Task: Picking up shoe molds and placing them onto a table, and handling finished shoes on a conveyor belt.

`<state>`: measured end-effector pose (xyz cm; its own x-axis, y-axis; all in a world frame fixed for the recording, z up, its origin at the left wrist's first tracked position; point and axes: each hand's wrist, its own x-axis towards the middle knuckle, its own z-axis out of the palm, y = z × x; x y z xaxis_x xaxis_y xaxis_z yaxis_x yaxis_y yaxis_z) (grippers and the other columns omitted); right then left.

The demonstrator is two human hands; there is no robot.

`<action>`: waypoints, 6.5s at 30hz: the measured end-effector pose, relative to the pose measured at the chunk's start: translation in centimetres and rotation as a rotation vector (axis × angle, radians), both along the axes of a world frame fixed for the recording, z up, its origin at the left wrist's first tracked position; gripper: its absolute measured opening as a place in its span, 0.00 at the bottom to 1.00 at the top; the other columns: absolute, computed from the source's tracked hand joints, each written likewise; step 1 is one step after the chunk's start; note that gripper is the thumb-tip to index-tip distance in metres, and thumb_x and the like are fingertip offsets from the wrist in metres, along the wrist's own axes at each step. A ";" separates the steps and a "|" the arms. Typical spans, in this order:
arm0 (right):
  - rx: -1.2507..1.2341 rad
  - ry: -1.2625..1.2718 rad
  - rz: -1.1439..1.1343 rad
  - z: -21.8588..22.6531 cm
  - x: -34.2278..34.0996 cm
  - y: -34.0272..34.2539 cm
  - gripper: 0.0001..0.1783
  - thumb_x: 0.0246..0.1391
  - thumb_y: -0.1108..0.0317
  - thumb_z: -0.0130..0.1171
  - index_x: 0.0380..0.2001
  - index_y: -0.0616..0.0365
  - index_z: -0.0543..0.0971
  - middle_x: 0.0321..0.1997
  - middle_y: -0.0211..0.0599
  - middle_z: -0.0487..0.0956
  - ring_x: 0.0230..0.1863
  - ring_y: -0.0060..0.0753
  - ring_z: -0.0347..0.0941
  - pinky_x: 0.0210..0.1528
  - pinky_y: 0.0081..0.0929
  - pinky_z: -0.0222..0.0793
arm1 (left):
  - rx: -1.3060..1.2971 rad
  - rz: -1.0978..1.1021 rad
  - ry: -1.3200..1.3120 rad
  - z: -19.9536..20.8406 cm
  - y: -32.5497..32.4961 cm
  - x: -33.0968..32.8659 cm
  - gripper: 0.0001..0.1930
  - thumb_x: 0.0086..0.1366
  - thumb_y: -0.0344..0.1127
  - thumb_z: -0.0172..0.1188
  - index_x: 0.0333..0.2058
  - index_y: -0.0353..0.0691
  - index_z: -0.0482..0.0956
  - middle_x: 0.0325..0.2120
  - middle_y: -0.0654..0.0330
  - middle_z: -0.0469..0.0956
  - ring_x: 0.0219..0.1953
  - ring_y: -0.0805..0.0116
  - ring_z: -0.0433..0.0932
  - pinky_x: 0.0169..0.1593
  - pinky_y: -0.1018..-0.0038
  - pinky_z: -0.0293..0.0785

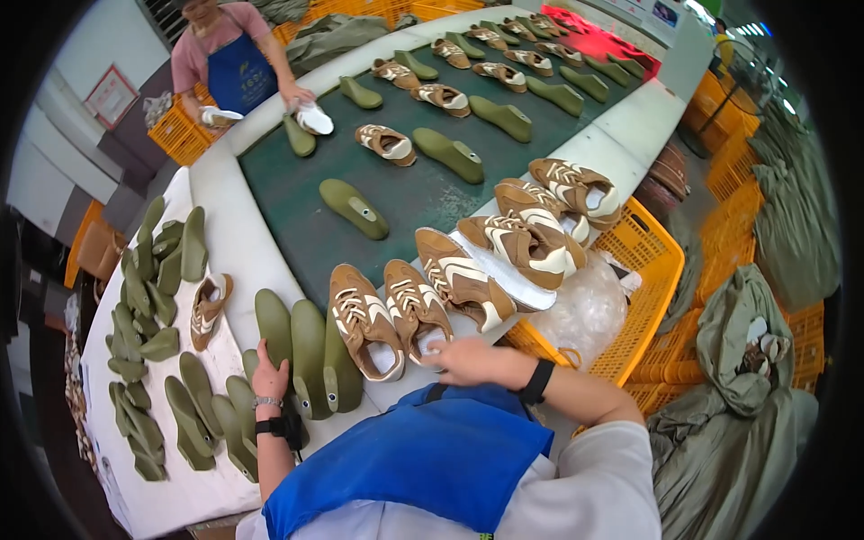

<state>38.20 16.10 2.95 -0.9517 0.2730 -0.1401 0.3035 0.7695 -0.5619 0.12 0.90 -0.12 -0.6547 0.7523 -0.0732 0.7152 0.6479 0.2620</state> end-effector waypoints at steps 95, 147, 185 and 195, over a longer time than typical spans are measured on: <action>0.275 0.406 -0.446 5.8 4.5 3.6 0.14 0.43 0.58 0.60 0.31 0.54 0.73 0.31 0.38 0.71 0.32 0.43 0.71 0.33 0.36 0.68 | 0.407 -0.908 0.035 4.6 8.6 17.6 0.18 0.43 0.45 0.67 0.27 0.37 0.74 0.34 0.58 0.72 0.33 0.54 0.70 0.37 0.65 0.68; 0.373 0.256 -0.319 -2.7 -23.5 -11.0 0.27 0.43 0.55 0.61 0.46 0.56 0.73 0.50 0.46 0.70 0.53 0.46 0.63 0.54 0.39 0.57 | 0.755 0.377 -0.304 -2.1 -24.6 -5.4 0.39 0.41 0.48 0.69 0.52 0.37 0.65 0.55 0.33 0.53 0.57 0.37 0.54 0.59 0.61 0.56; 0.420 0.386 -0.506 -3.8 -24.8 -11.0 0.22 0.37 0.53 0.63 0.35 0.55 0.77 0.38 0.36 0.75 0.38 0.39 0.71 0.52 0.41 0.57 | 0.441 0.348 -0.160 -2.2 -16.8 -30.5 0.47 0.41 0.53 0.67 0.56 0.31 0.57 0.51 0.41 0.65 0.55 0.50 0.63 0.58 0.65 0.59; 0.391 0.353 -0.503 -2.5 -24.4 -11.0 0.21 0.40 0.52 0.62 0.35 0.55 0.77 0.38 0.37 0.74 0.37 0.38 0.72 0.52 0.39 0.57 | 0.246 0.352 -0.466 -2.3 -21.7 -26.7 0.46 0.39 0.50 0.69 0.56 0.41 0.59 0.46 0.40 0.69 0.48 0.51 0.71 0.52 0.65 0.67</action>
<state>13.78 5.07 0.41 -0.6684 0.6565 0.3497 0.5247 0.7493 -0.4040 -26.61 -20.79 -2.43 -0.8072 0.5287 -0.2625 0.2448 0.7045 0.6661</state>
